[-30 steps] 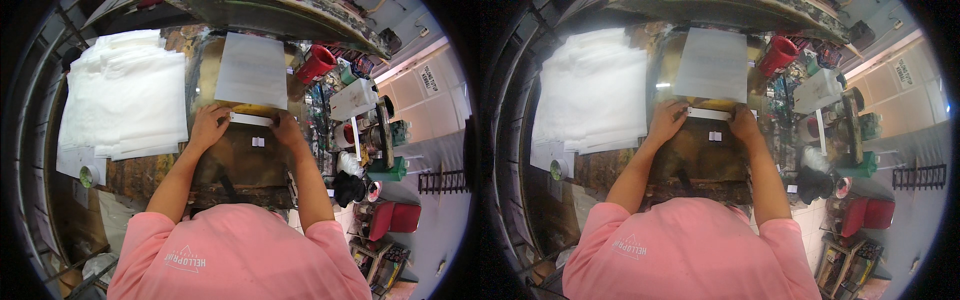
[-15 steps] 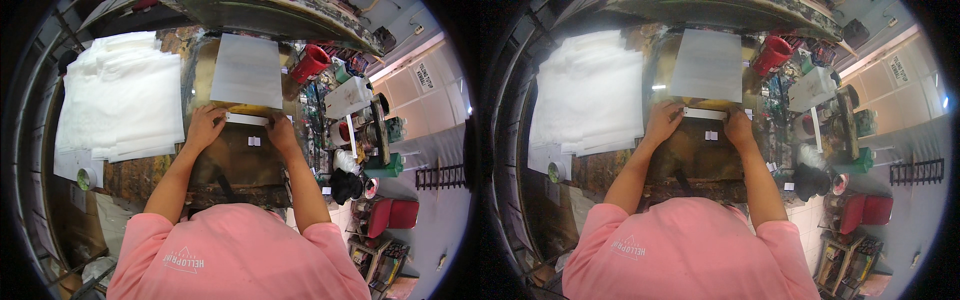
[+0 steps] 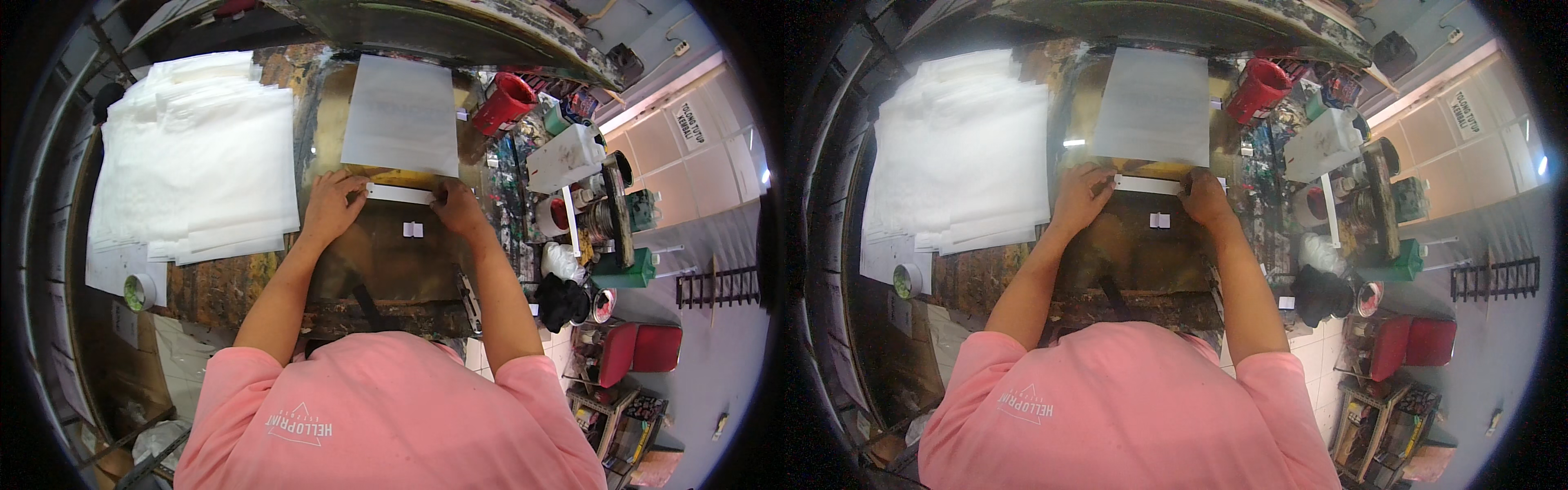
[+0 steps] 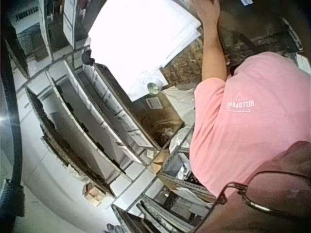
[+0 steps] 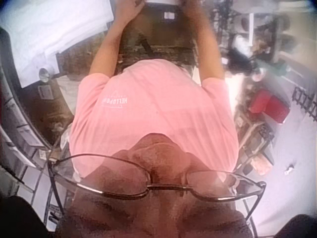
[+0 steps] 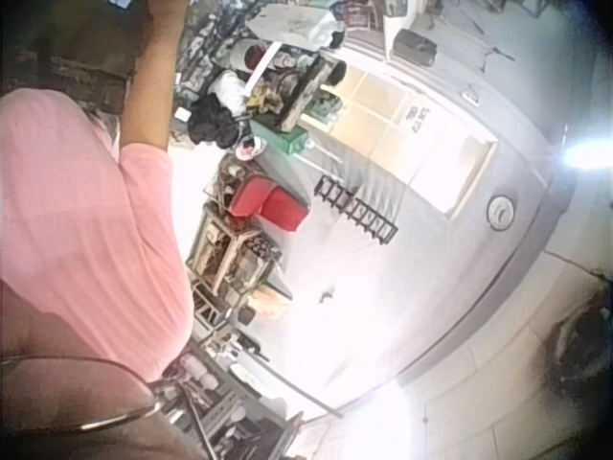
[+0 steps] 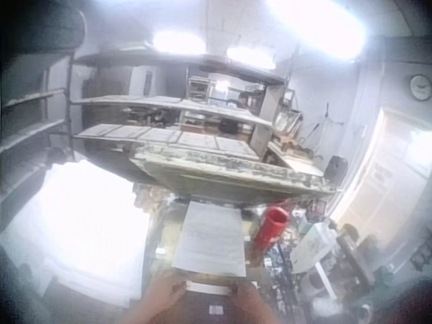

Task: The person places a translucent sheet on a workbench and secures it with pieces of tape. They then use a roll of tape to apply a strip across the sheet and smooth it down. The person repeats this process, adding more tape to secure the sheet in place.

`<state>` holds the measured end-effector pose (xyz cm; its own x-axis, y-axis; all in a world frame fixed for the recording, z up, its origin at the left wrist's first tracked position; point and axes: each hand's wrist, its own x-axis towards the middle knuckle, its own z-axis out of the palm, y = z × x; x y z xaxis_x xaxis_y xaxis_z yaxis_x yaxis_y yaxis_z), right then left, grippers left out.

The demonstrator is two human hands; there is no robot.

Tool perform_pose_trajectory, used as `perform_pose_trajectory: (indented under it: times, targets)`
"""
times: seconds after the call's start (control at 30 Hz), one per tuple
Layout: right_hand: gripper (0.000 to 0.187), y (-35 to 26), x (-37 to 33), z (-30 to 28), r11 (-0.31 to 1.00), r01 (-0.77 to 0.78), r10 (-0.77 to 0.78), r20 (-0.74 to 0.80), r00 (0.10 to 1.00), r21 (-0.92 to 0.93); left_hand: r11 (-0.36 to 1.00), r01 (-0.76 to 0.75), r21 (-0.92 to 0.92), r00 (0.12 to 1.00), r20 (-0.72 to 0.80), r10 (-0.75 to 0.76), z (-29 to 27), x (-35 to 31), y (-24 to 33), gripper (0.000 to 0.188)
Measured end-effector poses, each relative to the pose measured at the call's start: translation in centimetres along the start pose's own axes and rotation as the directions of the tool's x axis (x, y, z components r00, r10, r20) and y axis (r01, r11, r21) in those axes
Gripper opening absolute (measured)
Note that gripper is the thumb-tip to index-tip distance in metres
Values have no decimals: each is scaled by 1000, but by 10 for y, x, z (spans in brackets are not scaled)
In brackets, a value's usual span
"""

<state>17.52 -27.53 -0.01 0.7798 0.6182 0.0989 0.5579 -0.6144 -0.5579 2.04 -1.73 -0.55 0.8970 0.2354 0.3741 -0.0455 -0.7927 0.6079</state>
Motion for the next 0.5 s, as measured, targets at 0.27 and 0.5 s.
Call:
perform_pose_trajectory:
  times: [0.27,0.5]
  targets:
    - [27,-12,-16,8,997,71,-74,-186,980,-26,1000,2,26,1000,-20,-2,1,-2,-1,23]
    - [24,-9,-15,8,995,99,-102,-201,974,-27,1000,9,-19,1000,-5,-9,3,0,-2,23]
